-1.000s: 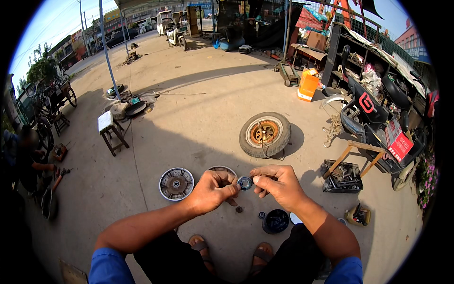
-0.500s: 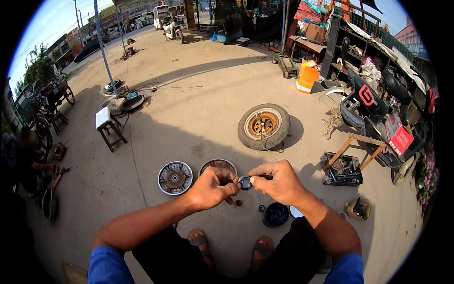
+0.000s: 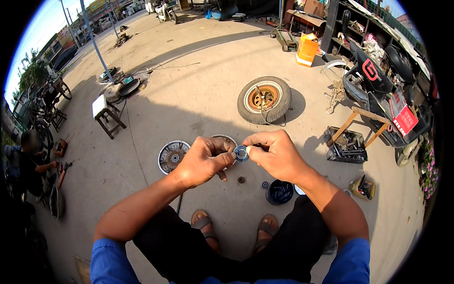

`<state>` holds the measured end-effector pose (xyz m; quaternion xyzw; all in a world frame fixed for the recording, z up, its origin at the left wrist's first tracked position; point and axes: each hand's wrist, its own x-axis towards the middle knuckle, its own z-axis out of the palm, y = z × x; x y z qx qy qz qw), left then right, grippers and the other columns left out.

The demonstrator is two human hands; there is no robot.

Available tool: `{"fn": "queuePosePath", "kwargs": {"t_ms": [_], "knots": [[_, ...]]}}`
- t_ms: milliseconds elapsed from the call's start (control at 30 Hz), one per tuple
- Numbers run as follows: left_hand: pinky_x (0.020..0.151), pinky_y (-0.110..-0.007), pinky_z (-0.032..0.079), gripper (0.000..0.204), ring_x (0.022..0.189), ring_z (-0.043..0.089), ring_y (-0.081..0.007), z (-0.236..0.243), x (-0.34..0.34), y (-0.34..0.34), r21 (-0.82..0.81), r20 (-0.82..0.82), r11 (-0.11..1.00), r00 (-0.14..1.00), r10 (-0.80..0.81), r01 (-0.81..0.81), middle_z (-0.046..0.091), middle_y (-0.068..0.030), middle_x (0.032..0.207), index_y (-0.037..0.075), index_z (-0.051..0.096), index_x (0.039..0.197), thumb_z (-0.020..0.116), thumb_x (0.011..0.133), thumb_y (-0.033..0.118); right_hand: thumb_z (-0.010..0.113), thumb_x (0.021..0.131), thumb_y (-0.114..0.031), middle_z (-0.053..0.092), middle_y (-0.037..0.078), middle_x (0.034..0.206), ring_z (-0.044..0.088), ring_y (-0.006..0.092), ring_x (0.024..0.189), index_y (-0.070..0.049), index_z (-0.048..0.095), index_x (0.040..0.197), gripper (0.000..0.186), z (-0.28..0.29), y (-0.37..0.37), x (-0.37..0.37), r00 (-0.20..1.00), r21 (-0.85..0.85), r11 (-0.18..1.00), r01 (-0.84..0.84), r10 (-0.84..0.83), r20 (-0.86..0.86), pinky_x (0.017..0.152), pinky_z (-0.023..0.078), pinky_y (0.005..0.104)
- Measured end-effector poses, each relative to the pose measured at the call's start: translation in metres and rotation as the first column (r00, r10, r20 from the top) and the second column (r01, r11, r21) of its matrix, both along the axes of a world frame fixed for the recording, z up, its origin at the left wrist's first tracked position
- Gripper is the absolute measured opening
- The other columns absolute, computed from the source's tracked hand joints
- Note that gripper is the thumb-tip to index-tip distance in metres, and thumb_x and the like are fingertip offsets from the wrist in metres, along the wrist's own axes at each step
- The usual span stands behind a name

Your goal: The person is repairing a mechanical part, likely a bearing or hub, using pliers and a hammer. They apply grease to the part and then use a hammer to secure it into a larger circular component.

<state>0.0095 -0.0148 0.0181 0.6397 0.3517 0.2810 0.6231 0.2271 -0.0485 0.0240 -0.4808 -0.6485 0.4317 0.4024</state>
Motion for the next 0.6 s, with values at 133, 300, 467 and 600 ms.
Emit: {"fn": "queuePosePath", "kwargs": {"t_ms": [133, 300, 467, 600], "knots": [[0.052, -0.027, 0.054, 0.022, 0.069, 0.062, -0.0136, 0.004, 0.002, -0.002, 0.012, -0.046, 1.0, 0.999, 0.018, -0.018, 0.067, -0.009, 0.081, -0.007, 0.068, 0.097, 0.067, 0.091, 0.014, 0.061, 0.085, -0.01, 0.063, 0.008, 0.067, 0.053, 0.0077, 0.065, 0.012, 0.067, 0.096, 0.026, -0.006, 0.002, -0.002, 1.0, 0.063, 0.998, 0.002, 0.0, -0.02, 0.056, 0.045, 0.0276], [0.051, -0.027, 0.052, 0.019, 0.065, 0.06, -0.0126, 0.005, 0.001, -0.003, 0.045, -0.107, 0.998, 0.993, 0.046, -0.041, 0.066, -0.0082, 0.079, -0.007, 0.068, 0.095, 0.065, 0.089, 0.011, 0.06, 0.085, -0.01, 0.062, 0.008, 0.065, 0.053, 0.0079, 0.062, 0.011, 0.068, 0.094, 0.025, -0.006, 0.001, -0.004, 1.0, 0.044, 0.999, -0.003, 0.003, 0.016, 0.054, 0.045, 0.0277], [0.05, -0.026, 0.051, 0.02, 0.064, 0.059, -0.012, 0.006, 0.003, -0.005, 0.039, -0.09, 0.998, 0.995, 0.052, -0.049, 0.065, -0.0077, 0.078, -0.007, 0.068, 0.095, 0.065, 0.089, 0.011, 0.061, 0.085, -0.01, 0.064, 0.008, 0.067, 0.054, 0.0076, 0.062, 0.011, 0.068, 0.095, 0.024, -0.009, 0.002, -0.005, 1.0, 0.022, 1.0, 0.01, -0.01, -0.009, 0.055, 0.045, 0.0271], [0.049, -0.025, 0.052, 0.022, 0.064, 0.06, -0.0116, 0.007, 0.002, -0.003, 0.014, -0.049, 0.998, 0.997, 0.067, -0.067, 0.066, -0.0089, 0.08, -0.008, 0.067, 0.096, 0.066, 0.091, 0.013, 0.062, 0.085, -0.008, 0.067, 0.007, 0.075, 0.055, 0.0064, 0.065, 0.012, 0.068, 0.098, 0.024, -0.014, 0.003, -0.005, 0.991, 0.038, 0.999, 0.021, -0.016, -0.135, 0.057, 0.046, 0.0255]]}}
